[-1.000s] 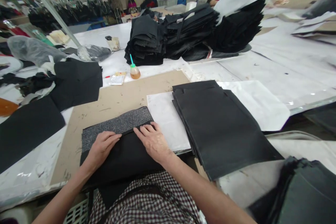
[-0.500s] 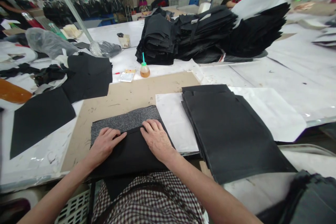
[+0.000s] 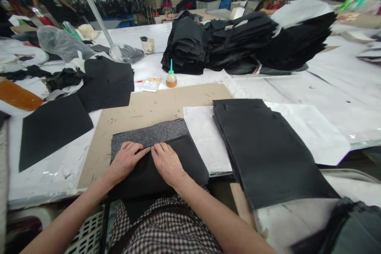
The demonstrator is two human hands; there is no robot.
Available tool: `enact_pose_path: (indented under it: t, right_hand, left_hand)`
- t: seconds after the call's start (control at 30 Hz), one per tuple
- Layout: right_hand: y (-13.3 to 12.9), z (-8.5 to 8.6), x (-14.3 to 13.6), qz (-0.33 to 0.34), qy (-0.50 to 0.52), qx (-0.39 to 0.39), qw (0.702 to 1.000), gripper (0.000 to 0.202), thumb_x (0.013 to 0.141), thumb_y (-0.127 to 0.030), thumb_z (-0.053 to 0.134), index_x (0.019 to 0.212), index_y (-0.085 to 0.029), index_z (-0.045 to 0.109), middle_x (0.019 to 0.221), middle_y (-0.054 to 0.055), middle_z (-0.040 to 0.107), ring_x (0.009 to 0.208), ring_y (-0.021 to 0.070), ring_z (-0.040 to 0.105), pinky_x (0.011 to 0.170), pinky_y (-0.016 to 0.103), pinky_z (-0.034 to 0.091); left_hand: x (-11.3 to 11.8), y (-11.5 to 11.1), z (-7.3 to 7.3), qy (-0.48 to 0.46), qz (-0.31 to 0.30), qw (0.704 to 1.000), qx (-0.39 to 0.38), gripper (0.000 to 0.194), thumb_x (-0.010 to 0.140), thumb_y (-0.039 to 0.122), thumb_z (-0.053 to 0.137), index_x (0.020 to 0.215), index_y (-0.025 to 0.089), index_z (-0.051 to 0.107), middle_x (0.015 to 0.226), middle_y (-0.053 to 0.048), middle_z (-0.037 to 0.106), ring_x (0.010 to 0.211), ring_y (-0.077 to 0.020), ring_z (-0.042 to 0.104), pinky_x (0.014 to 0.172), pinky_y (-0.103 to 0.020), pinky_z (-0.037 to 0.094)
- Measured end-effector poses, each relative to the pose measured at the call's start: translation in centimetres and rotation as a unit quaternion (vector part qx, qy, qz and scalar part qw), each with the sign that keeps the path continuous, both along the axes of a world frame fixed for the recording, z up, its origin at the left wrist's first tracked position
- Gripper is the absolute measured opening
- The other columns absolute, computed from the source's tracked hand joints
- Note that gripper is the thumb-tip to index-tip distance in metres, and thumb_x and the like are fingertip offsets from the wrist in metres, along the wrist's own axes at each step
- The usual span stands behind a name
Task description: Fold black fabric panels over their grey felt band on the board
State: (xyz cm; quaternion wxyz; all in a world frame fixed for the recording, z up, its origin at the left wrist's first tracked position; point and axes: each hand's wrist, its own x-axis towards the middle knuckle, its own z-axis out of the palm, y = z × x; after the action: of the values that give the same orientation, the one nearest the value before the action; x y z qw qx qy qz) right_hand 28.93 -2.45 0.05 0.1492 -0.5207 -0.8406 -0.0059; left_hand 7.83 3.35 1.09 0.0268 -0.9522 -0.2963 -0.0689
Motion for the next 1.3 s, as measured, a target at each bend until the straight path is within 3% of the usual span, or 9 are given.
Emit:
enact_pose_path:
  t: [0.2, 0.37, 0.6, 0.77, 0.93, 1.1, 1.3]
  right_hand:
    - [0.1, 0.5, 0.0, 0.014, -0.006, -0.023, 1.000, 0.046, 0.097, -0.014, 0.050, 0.142, -0.019, 0.046, 0.109, 0.009, 0.059, 0.105, 0.0244, 0.049, 0.091, 0.039, 0.048]
    - [0.2, 0.9, -0.3, 0.026, -0.028, -0.024, 0.999, 0.050, 0.097, -0.015, 0.049, 0.146, -0.026, 0.044, 0.106, 0.008, 0.058, 0.103, 0.0249, 0.049, 0.089, 0.041, 0.046]
    - [0.8, 1.4, -0.4, 0.035, -0.042, -0.031, 0.998, 0.044, 0.097, -0.017, 0.050, 0.141, -0.024, 0.050, 0.106, 0.009, 0.058, 0.101, 0.0253, 0.049, 0.089, 0.042, 0.046]
    - [1.2, 1.3, -3.1, 0.065, -0.006, -0.013, 0.998, 0.037, 0.098, -0.016, 0.048, 0.134, -0.017, 0.054, 0.124, 0.012, 0.056, 0.116, 0.0251, 0.047, 0.100, 0.040, 0.044]
    - [1.0, 0.2, -5.8, 0.089, 0.018, -0.014, 0.996, 0.036, 0.099, -0.016, 0.047, 0.135, -0.013, 0.052, 0.113, 0.010, 0.060, 0.110, 0.0237, 0.050, 0.099, 0.037, 0.045]
    - [1.0, 0.3, -5.9, 0.089, 0.021, -0.028, 0.995, 0.044, 0.098, -0.016, 0.048, 0.142, -0.017, 0.047, 0.110, 0.009, 0.059, 0.109, 0.0243, 0.049, 0.096, 0.038, 0.045]
    - [1.2, 1.1, -6.2, 0.090, -0.007, -0.027, 0.996, 0.049, 0.096, -0.014, 0.048, 0.145, -0.024, 0.045, 0.104, 0.008, 0.056, 0.101, 0.0242, 0.048, 0.089, 0.038, 0.044]
  left_hand:
    - [-4.5, 0.2, -0.4, -0.073, 0.030, 0.996, -0.040, 0.030, 0.101, 0.023, 0.046, 0.129, 0.023, 0.058, 0.101, -0.005, 0.064, 0.093, -0.0192, 0.054, 0.087, -0.036, 0.040]
    - [-7.3, 0.0, -0.7, -0.059, 0.018, 0.998, -0.031, 0.034, 0.100, 0.016, 0.044, 0.130, 0.025, 0.059, 0.106, -0.006, 0.062, 0.094, -0.0193, 0.053, 0.090, -0.038, 0.040]
    - [-7.5, -0.5, 0.3, 0.018, 0.006, 1.000, -0.009, 0.043, 0.097, 0.012, 0.046, 0.138, 0.024, 0.053, 0.108, -0.008, 0.060, 0.094, -0.0212, 0.052, 0.092, -0.040, 0.040]
    - [-6.8, -0.7, 1.0, 0.029, -0.002, 0.999, 0.013, 0.039, 0.098, 0.014, 0.045, 0.135, 0.021, 0.055, 0.106, -0.010, 0.062, 0.094, -0.0226, 0.054, 0.090, -0.041, 0.042]
    - [-8.3, -0.6, -0.1, -0.013, 0.023, 0.999, -0.025, 0.038, 0.098, 0.016, 0.047, 0.135, 0.020, 0.054, 0.109, -0.010, 0.062, 0.096, -0.0225, 0.054, 0.088, -0.039, 0.045]
    - [-11.2, -0.9, -1.1, -0.111, 0.061, 0.988, -0.094, 0.031, 0.099, 0.016, 0.046, 0.127, 0.020, 0.058, 0.109, -0.009, 0.061, 0.098, -0.0199, 0.055, 0.086, -0.034, 0.048]
    - [-11.8, -1.3, -0.6, -0.063, 0.053, 0.994, -0.072, 0.036, 0.098, 0.015, 0.046, 0.132, 0.022, 0.056, 0.112, -0.009, 0.060, 0.098, -0.0219, 0.054, 0.086, -0.039, 0.049]
